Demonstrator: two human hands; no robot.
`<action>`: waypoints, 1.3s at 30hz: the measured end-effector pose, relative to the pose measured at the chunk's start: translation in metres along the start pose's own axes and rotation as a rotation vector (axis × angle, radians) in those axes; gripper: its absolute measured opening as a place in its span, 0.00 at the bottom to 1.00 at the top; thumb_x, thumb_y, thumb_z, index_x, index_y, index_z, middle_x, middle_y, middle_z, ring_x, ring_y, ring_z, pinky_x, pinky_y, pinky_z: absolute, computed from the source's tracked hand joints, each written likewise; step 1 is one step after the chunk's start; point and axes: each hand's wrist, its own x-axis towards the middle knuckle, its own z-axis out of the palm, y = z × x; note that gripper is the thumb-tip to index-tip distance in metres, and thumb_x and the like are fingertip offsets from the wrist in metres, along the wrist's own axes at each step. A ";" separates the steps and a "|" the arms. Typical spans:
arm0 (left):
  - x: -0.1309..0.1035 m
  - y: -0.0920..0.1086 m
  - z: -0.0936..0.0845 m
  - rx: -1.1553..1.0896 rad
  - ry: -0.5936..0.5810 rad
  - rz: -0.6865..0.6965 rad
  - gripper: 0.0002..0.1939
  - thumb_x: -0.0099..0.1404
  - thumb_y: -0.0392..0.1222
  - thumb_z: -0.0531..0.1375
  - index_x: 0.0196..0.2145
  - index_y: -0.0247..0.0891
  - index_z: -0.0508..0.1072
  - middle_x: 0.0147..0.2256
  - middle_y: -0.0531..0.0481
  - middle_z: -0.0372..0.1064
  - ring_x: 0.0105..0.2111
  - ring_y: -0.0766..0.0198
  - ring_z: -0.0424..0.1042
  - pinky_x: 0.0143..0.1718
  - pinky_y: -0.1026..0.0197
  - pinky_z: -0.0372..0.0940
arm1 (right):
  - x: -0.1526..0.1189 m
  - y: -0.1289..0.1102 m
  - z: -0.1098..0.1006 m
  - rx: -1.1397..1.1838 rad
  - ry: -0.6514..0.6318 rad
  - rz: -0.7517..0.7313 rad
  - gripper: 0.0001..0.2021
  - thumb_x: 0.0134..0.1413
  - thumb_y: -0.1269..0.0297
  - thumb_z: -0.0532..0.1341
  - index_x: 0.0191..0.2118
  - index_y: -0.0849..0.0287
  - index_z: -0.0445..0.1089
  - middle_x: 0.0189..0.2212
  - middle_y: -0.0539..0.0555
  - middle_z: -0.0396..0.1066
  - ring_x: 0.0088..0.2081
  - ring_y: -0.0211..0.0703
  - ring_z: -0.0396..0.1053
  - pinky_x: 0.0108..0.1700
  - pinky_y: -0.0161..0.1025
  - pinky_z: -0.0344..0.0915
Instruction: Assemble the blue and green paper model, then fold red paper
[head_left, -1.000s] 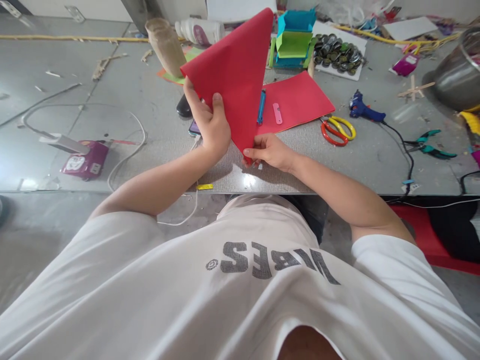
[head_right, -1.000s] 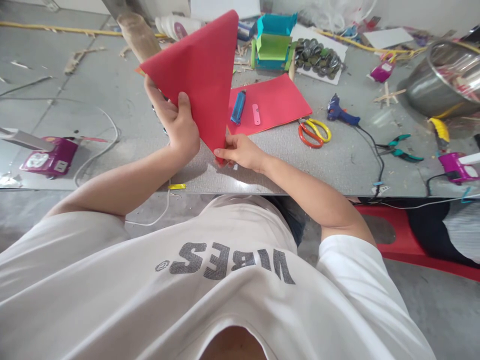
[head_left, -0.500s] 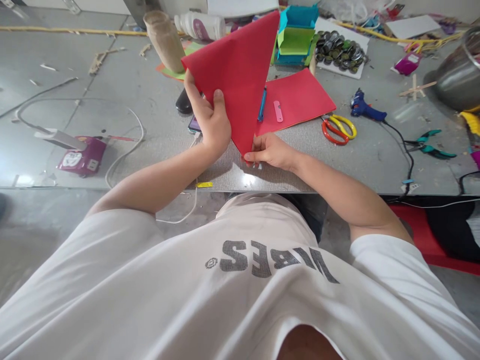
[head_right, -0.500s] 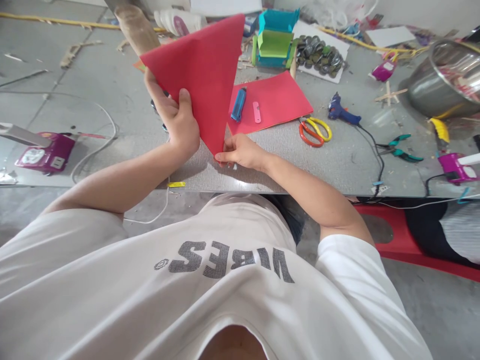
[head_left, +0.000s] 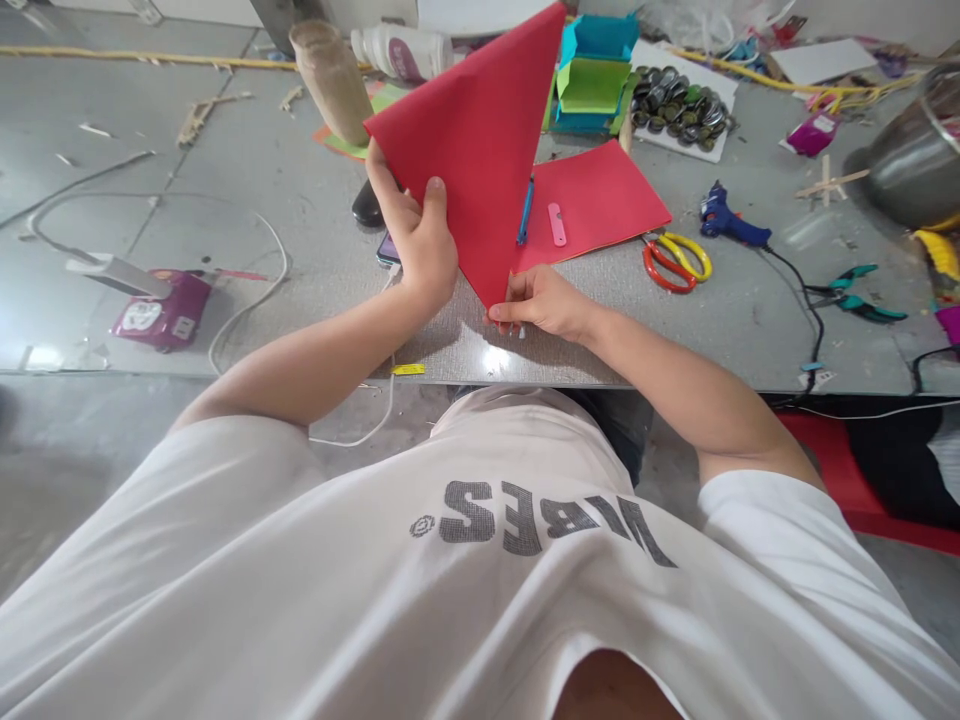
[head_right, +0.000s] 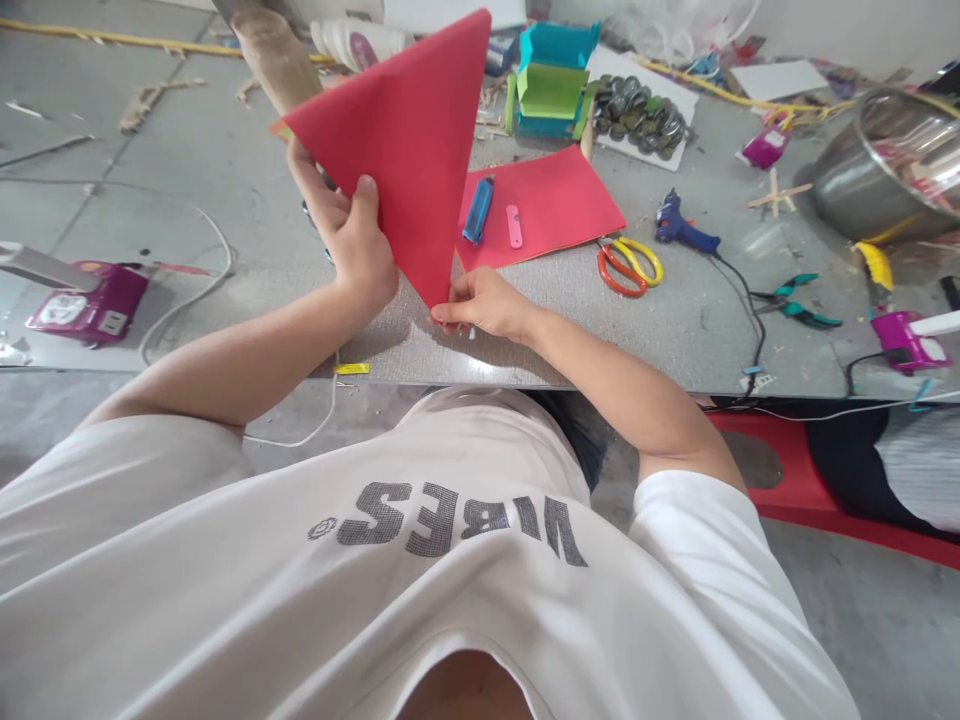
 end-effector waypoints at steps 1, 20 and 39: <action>-0.001 0.002 0.002 -0.001 -0.010 -0.028 0.43 0.80 0.30 0.72 0.77 0.52 0.51 0.79 0.47 0.64 0.76 0.60 0.68 0.83 0.51 0.62 | 0.000 0.000 0.000 -0.005 0.004 -0.003 0.11 0.59 0.71 0.83 0.31 0.61 0.83 0.26 0.53 0.82 0.27 0.38 0.77 0.32 0.35 0.72; -0.018 0.015 0.014 0.130 -0.061 -0.241 0.47 0.74 0.45 0.80 0.77 0.52 0.57 0.80 0.43 0.64 0.90 0.53 0.48 0.92 0.43 0.49 | 0.006 0.005 -0.001 0.272 0.103 -0.039 0.11 0.66 0.66 0.82 0.38 0.60 0.81 0.31 0.53 0.85 0.31 0.41 0.82 0.30 0.32 0.74; -0.025 0.040 0.011 0.021 -0.264 -0.437 0.37 0.55 0.75 0.83 0.50 0.51 0.80 0.46 0.47 0.83 0.61 0.39 0.85 0.61 0.37 0.84 | -0.003 -0.004 -0.015 0.129 -0.012 -0.068 0.13 0.63 0.67 0.82 0.34 0.59 0.80 0.28 0.52 0.84 0.30 0.38 0.80 0.30 0.31 0.75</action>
